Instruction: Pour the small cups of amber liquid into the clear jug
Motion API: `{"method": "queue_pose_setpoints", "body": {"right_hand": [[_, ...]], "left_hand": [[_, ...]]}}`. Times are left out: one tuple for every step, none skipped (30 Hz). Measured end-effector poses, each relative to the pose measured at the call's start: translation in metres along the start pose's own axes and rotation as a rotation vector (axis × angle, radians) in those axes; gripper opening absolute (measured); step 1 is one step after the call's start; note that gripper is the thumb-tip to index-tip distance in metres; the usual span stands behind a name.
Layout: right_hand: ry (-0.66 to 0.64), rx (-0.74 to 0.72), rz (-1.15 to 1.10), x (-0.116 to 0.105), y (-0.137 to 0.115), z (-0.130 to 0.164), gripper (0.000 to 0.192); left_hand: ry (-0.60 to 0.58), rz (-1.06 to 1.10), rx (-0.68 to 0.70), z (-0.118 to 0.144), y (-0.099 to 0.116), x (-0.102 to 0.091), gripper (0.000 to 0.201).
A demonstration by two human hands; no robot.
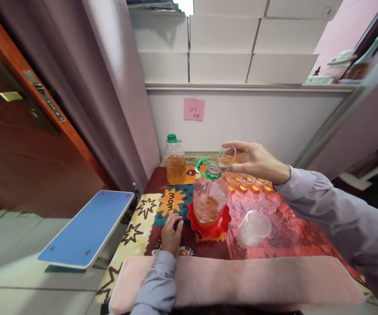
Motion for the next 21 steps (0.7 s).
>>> {"method": "queue_pose_setpoints", "body": {"right_hand": [[0.0,-0.003,0.006,0.0,0.0,0.0,0.057],[-0.001,-0.005,0.014,0.001,-0.001,0.0,0.057],[0.0,-0.006,0.024,0.001,-0.002,-0.001,0.057],[0.0,-0.007,0.037,0.001,-0.003,-0.001,0.057],[-0.001,-0.007,0.052,0.0,-0.004,-0.001,0.057],[-0.004,-0.007,0.069,0.0,-0.005,0.0,0.057],[-0.007,-0.007,0.085,-0.001,-0.007,0.0,0.057],[-0.011,-0.005,0.099,-0.001,-0.008,0.0,0.058],[-0.016,-0.003,0.109,-0.002,-0.009,0.0,0.058],[-0.02,0.001,0.117,-0.002,-0.01,0.0,0.058],[-0.021,0.004,0.122,-0.002,-0.011,-0.001,0.058],[-0.022,0.005,0.126,-0.002,-0.012,-0.001,0.059],[-0.022,0.004,0.129,-0.001,-0.012,-0.001,0.059],[-0.021,0.003,0.131,-0.001,-0.012,-0.001,0.059],[-0.019,0.002,0.134,0.0,-0.012,-0.002,0.059],[-0.016,0.0,0.138,0.0,-0.012,-0.002,0.059],[-0.013,-0.002,0.142,0.001,-0.012,-0.002,0.06],[-0.009,-0.005,0.147,0.001,-0.013,-0.003,0.06],[-0.004,-0.01,0.152,0.001,-0.013,-0.003,0.06],[0.0,-0.017,0.158,0.001,-0.013,-0.003,0.059],[0.003,-0.025,0.163,0.001,-0.013,-0.003,0.059]], "left_hand": [[-0.001,0.0,-0.001,0.0,0.0,0.0,0.025],[-0.002,0.0,-0.002,0.0,0.0,0.0,0.025],[-0.002,0.0,-0.003,0.0,0.0,0.0,0.024],[-0.003,0.001,-0.004,0.0,0.0,0.0,0.024],[-0.002,0.001,-0.003,0.0,0.0,-0.001,0.024],[-0.002,0.001,-0.002,0.0,0.0,0.0,0.024],[-0.001,0.002,0.0,0.0,0.0,0.0,0.024],[0.0,0.002,0.001,0.0,0.0,0.0,0.024],[0.001,0.001,0.002,0.0,0.0,0.0,0.024],[0.002,0.001,0.003,0.0,0.0,0.0,0.024],[0.003,0.0,0.003,0.0,0.0,0.0,0.024],[0.004,-0.001,0.004,0.0,0.0,0.0,0.024],[0.004,-0.002,0.004,0.0,-0.001,0.0,0.024],[0.004,-0.003,0.005,0.0,-0.001,0.0,0.024],[0.003,-0.003,0.006,0.0,-0.001,0.0,0.025],[0.002,-0.002,0.007,0.0,0.0,0.0,0.025],[0.001,-0.002,0.007,0.0,0.0,0.0,0.025],[0.001,-0.001,0.008,0.0,0.0,-0.001,0.024],[0.0,0.0,0.008,0.0,0.0,-0.001,0.024],[0.0,0.001,0.008,0.0,0.0,-0.001,0.024],[-0.001,0.001,0.008,0.0,0.0,-0.001,0.024]]}}
Point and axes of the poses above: each hand's wrist, its own z-axis away from the middle knuckle, its own x-axis out of the palm, y = z × x, the point moved 1 cm from there along -z, towards the middle knuckle, and after that the axes turned 10 degrees about z, right-handed, at the moved point
